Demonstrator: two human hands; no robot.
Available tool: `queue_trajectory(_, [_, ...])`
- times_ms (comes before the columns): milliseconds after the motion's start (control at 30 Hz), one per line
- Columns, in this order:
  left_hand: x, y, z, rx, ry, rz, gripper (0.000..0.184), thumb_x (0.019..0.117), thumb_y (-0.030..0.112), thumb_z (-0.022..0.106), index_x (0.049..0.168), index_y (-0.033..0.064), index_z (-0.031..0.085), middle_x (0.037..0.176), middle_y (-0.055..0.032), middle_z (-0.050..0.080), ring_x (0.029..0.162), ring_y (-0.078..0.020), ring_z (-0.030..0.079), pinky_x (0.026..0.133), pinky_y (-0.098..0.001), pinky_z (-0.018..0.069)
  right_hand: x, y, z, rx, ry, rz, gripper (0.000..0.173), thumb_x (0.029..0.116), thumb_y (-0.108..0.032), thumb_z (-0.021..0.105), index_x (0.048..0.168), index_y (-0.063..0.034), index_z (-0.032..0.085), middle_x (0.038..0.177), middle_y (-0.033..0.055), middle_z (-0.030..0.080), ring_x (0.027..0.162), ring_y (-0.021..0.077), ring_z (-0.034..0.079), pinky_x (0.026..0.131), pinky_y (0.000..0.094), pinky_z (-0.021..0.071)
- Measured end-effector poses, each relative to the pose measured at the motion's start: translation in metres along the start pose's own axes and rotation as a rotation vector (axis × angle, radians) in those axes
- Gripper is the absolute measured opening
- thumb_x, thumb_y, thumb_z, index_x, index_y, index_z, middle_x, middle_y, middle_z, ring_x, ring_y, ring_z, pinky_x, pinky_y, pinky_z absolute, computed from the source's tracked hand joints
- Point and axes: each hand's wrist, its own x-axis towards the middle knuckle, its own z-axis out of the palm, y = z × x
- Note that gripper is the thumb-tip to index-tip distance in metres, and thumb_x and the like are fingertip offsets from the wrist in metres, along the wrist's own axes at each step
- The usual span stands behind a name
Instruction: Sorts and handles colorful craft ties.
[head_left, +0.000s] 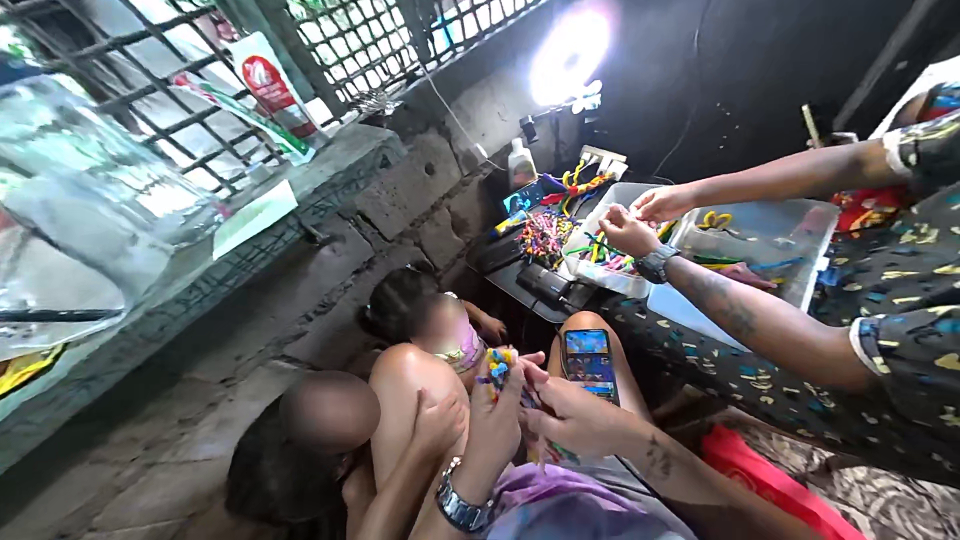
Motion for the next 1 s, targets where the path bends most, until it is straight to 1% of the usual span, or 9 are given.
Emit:
queue_trajectory(133, [0.004, -0.010, -0.007, -0.015, -0.066, 0.042, 0.019, 0.1080, 0.023, 0.050, 0.105, 0.0091, 0.062, 0.084, -0.0006, 0.073, 0.091, -0.0173, 0.074, 0.099, -0.0405, 0.0574, 0.002, 0.000, 0.001, 0.082, -0.023, 0.131, 0.023, 0.0952, -0.018, 0.058, 0.104, 0.0027, 0.065, 0.084, 0.0044, 0.064, 0.076, 0.0036, 0.059, 0.071, 0.0258, 0.0503])
queue_trajectory(200, [0.008, -0.012, -0.011, -0.008, -0.091, 0.073, 0.019, 0.1078, 0.026, 0.051, 0.100, 0.0127, 0.061, 0.079, 0.0013, 0.070, 0.085, -0.0156, 0.073, 0.095, -0.0397, 0.0589, 0.004, 0.005, 0.007, 0.120, -0.007, 0.146, 0.022, 0.0911, -0.015, 0.063, 0.106, 0.0021, 0.066, 0.089, 0.0039, 0.066, 0.081, 0.0019, 0.060, 0.075, 0.0248, 0.0514])
queue_trajectory(300, [0.011, -0.011, -0.014, -0.022, -0.073, 0.087, 0.015, 0.1080, 0.026, 0.050, 0.102, 0.0144, 0.058, 0.071, 0.0054, 0.065, 0.070, -0.0109, 0.070, 0.081, -0.0333, 0.0622, 0.008, 0.011, 0.017, 0.097, -0.018, 0.159, 0.017, 0.0905, -0.015, 0.062, 0.098, -0.0006, 0.064, 0.079, 0.0016, 0.062, 0.070, 0.0029, 0.058, 0.065, 0.0255, 0.0490])
queue_trajectory(433, [0.017, 0.001, -0.015, -0.246, 0.041, -0.071, 0.025, 0.1094, 0.029, 0.046, 0.091, 0.0165, 0.057, 0.059, 0.0077, 0.054, 0.055, -0.0068, 0.060, 0.067, -0.0276, 0.0598, 0.007, 0.007, 0.019, 0.108, -0.149, 0.169, 0.024, 0.0983, -0.011, 0.053, 0.115, 0.0055, 0.057, 0.088, 0.0104, 0.069, 0.078, 0.0122, 0.065, 0.076, 0.0322, 0.0535])
queue_trajectory(600, [0.019, 0.014, -0.022, -0.528, 0.183, -0.280, 0.029, 0.1115, 0.025, 0.035, 0.093, 0.0124, 0.054, 0.058, 0.0056, 0.049, 0.050, -0.0066, 0.055, 0.057, -0.0233, 0.0558, 0.006, 0.014, 0.031, 0.359, -0.201, 0.204, 0.020, 0.1046, -0.017, 0.049, 0.117, -0.0018, 0.051, 0.074, -0.0017, 0.050, 0.060, 0.0043, 0.053, 0.059, 0.0224, 0.0493])
queue_trajectory(667, [0.020, 0.016, -0.025, -0.549, 0.207, -0.292, 0.028, 0.1112, 0.024, 0.036, 0.093, 0.0126, 0.054, 0.059, 0.0053, 0.050, 0.051, -0.0070, 0.056, 0.059, -0.0246, 0.0571, 0.009, 0.013, 0.031, 0.398, -0.202, 0.225, 0.021, 0.1049, -0.019, 0.050, 0.117, -0.0027, 0.052, 0.074, -0.0029, 0.049, 0.059, 0.0026, 0.050, 0.057, 0.0210, 0.0466])
queue_trajectory(733, [0.015, 0.016, -0.030, -0.546, 0.156, -0.247, 0.014, 0.1057, 0.025, 0.054, 0.099, 0.0130, 0.059, 0.064, 0.0045, 0.056, 0.058, -0.0077, 0.062, 0.067, -0.0274, 0.0598, 0.012, 0.011, 0.031, 0.446, -0.210, 0.219, 0.018, 0.1043, -0.020, 0.050, 0.113, -0.0053, 0.053, 0.073, -0.0056, 0.048, 0.057, 0.0003, 0.048, 0.056, 0.0189, 0.0446])
queue_trajectory(833, [0.006, 0.014, -0.042, -0.503, -0.050, -0.219, 0.034, 0.0929, 0.033, 0.074, 0.117, 0.0103, 0.064, 0.083, -0.0010, 0.070, 0.078, -0.0136, 0.071, 0.083, -0.0351, 0.0607, 0.018, 0.005, 0.033, 0.615, -0.263, 0.166, 0.010, 0.1052, -0.019, 0.047, 0.101, -0.0124, 0.053, 0.066, -0.0108, 0.046, 0.055, -0.0020, 0.046, 0.053, 0.0163, 0.0417])
queue_trajectory(1000, [0.002, 0.019, -0.050, -0.421, -0.099, -0.187, 0.020, 0.0985, 0.037, 0.065, 0.094, 0.0178, 0.068, 0.074, 0.0047, 0.067, 0.076, -0.0100, 0.071, 0.093, -0.0367, 0.0588, 0.020, 0.000, 0.039, 0.434, -0.205, 0.075, 0.022, 0.1038, -0.020, 0.054, 0.111, 0.0002, 0.057, 0.079, -0.0025, 0.060, 0.069, -0.0014, 0.058, 0.067, 0.0180, 0.0504])
